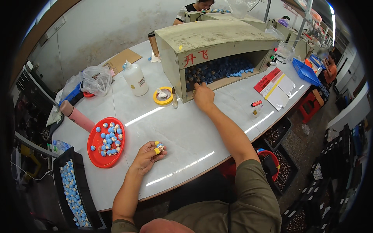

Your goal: The person assembles small decorative balls by hand, picking up blue spheres and yellow caps from a table and a wooden box. They press the caps onto the spheres and place the finished items into a red tray. The process is repetitive and performed one at a time.

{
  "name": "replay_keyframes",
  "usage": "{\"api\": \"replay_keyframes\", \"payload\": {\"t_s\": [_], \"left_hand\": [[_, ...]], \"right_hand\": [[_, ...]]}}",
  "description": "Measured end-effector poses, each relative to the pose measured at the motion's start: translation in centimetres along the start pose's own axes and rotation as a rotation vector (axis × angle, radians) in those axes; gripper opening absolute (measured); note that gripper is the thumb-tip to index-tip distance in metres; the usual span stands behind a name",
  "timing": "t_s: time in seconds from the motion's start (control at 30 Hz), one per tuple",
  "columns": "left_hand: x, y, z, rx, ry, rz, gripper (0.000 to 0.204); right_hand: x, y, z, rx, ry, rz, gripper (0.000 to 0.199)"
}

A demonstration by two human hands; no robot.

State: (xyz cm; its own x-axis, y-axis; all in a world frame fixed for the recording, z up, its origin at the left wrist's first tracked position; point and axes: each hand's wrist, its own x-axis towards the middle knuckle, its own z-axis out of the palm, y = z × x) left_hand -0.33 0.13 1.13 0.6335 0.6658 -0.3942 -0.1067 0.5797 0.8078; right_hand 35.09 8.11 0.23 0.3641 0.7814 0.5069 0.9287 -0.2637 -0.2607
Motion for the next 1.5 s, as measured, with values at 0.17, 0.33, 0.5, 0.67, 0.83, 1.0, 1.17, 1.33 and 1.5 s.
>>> {"api": "replay_keyframes", "payload": {"t_s": [0.17,0.33,0.5,0.67,0.83,1.0,1.17,1.33,1.5], "left_hand": [[0.2,0.0,0.1,-0.027,0.032,0.024,0.023],[0.2,-0.2,0.7,-0.15,0.163,0.177,0.023],[0.4,-1.0,0.1,-0.202,0.195,0.211,0.024],[1.1,-1.5,-0.1,-0.215,0.188,0.24,0.025],[0.7,-1.2,-0.8,-0.281,0.147,0.195,0.031],[1.2,-1.6,-1.0,-0.286,0.084,0.198,0.03],[1.3,-1.5,-1.3,-0.304,0.059,0.178,0.028],[1.2,-1.4,-1.1,-0.29,0.077,0.17,0.026],[1.4,-1.7,-1.0,-0.251,0.112,0.189,0.025]], "right_hand": [[0.0,-0.3,0.3,0.043,0.022,0.105,0.025],[-4.1,-3.1,-0.9,0.557,-0.016,0.124,0.028],[-12.2,-13.0,-6.8,1.128,-0.432,-0.065,0.025],[-14.6,-13.8,-5.9,1.132,-0.492,0.02,0.027],[-14.1,-13.4,-5.4,1.197,-0.545,0.049,0.025],[-14.5,-12.0,-2.9,1.361,-0.578,0.055,0.023],[-14.5,-12.2,-3.5,1.264,-0.503,-0.101,0.023],[-14.1,-12.5,-4.4,1.211,-0.465,-0.211,0.023],[-13.8,-12.7,-5.2,1.169,-0.448,-0.3,0.026]]}}
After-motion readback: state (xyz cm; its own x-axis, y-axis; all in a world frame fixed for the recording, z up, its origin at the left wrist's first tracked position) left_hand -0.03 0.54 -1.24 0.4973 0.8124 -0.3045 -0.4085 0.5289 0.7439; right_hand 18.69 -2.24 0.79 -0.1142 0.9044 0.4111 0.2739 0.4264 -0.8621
